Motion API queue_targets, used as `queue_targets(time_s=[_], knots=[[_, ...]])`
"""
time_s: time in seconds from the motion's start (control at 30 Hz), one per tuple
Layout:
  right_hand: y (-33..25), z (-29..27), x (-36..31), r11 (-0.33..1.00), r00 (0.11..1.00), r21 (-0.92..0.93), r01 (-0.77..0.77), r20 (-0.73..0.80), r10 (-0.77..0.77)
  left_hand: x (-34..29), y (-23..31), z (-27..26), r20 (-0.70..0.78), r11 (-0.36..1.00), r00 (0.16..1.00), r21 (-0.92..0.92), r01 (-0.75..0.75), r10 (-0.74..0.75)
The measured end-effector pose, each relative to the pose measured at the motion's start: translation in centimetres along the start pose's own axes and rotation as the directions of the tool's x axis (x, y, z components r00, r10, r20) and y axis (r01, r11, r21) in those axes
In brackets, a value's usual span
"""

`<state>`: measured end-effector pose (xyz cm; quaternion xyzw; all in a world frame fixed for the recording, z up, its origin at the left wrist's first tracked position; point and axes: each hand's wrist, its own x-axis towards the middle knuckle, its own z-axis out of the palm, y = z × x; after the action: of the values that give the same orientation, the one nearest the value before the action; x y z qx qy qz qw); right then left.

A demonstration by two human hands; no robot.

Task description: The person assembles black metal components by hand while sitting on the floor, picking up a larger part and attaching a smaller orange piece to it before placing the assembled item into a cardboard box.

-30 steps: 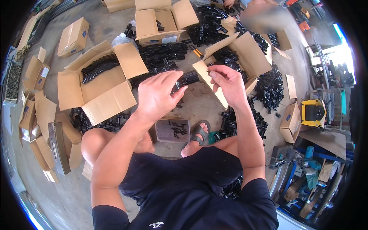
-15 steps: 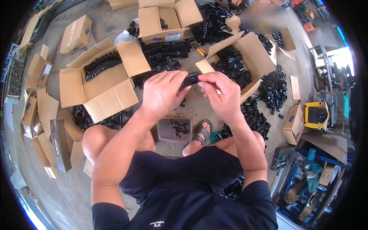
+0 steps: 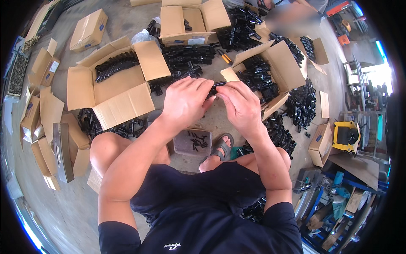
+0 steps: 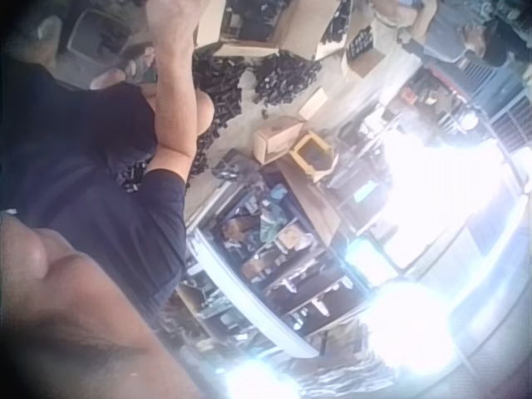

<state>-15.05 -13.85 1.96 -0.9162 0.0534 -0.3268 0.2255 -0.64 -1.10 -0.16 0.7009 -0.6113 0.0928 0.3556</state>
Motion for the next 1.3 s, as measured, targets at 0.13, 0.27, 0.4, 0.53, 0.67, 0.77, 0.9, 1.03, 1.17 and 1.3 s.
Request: queue_targets(time_s=[0.13, 0.27, 0.4, 0.53, 0.67, 0.77, 0.9, 1.03, 1.17, 1.3], knots=[[0.2, -0.1, -0.2, 0.999, 1.0, -0.045, 0.022, -0.007, -0.023, 0.2, 0.1, 0.0, -0.001, 1.0, 1.0, -0.01, 0.003, -0.003], [0.3, 0.4, -0.1, 0.997, 0.999, -0.058, 0.045, 0.002, -0.045, 0.2, 0.3, -0.1, 0.01, 1.0, 1.0, 0.004, 0.017, -0.017], [0.2, 0.3, 0.0, 0.998, 0.999, -0.061, 0.029, 0.03, -0.027, 0.2, 0.5, 0.0, -0.007, 1.0, 1.0, 0.006, 0.017, -0.017], [0.3, 0.1, 0.0, 0.999, 1.0, -0.05, -0.008, 0.025, 0.009, 0.2, 0.6, -0.2, -0.018, 0.999, 0.999, -0.012, 0.037, -0.037], [0.6, -0.7, 0.5, 0.953, 0.965, 0.152, -0.261, 0.012, 0.263, 0.5, 0.7, -0.8, 0.027, 0.971, 0.978, -0.119, 0.207, -0.205], [2.7, -1.3, 0.1, 0.69, 0.875, 0.547, -0.474, 0.207, 0.438, 1.0, 1.1, -1.3, 0.196, 0.756, 0.87, -0.434, 0.49, -0.452], [2.7, -0.9, -0.1, 0.16, 0.783, 0.819, -0.55, 0.441, 0.438, 1.5, 1.2, -2.2, 0.465, 0.303, 0.731, -0.697, 0.65, -0.499], [2.0, 0.0, -0.1, 0.126, 0.797, 0.855, -0.504, 0.404, 0.449, 1.4, 1.1, -2.5, 0.528, 0.202, 0.725, -0.729, 0.654, -0.443], [2.0, 0.3, -0.1, 0.133, 0.811, 0.873, -0.469, 0.366, 0.457, 1.5, 1.5, -2.6, 0.486, 0.178, 0.746, -0.772, 0.61, -0.455], [1.6, 0.3, 0.2, 0.154, 0.808, 0.87, -0.468, 0.351, 0.473, 1.3, 1.6, -1.9, 0.311, 0.168, 0.819, -0.885, 0.435, -0.481]])
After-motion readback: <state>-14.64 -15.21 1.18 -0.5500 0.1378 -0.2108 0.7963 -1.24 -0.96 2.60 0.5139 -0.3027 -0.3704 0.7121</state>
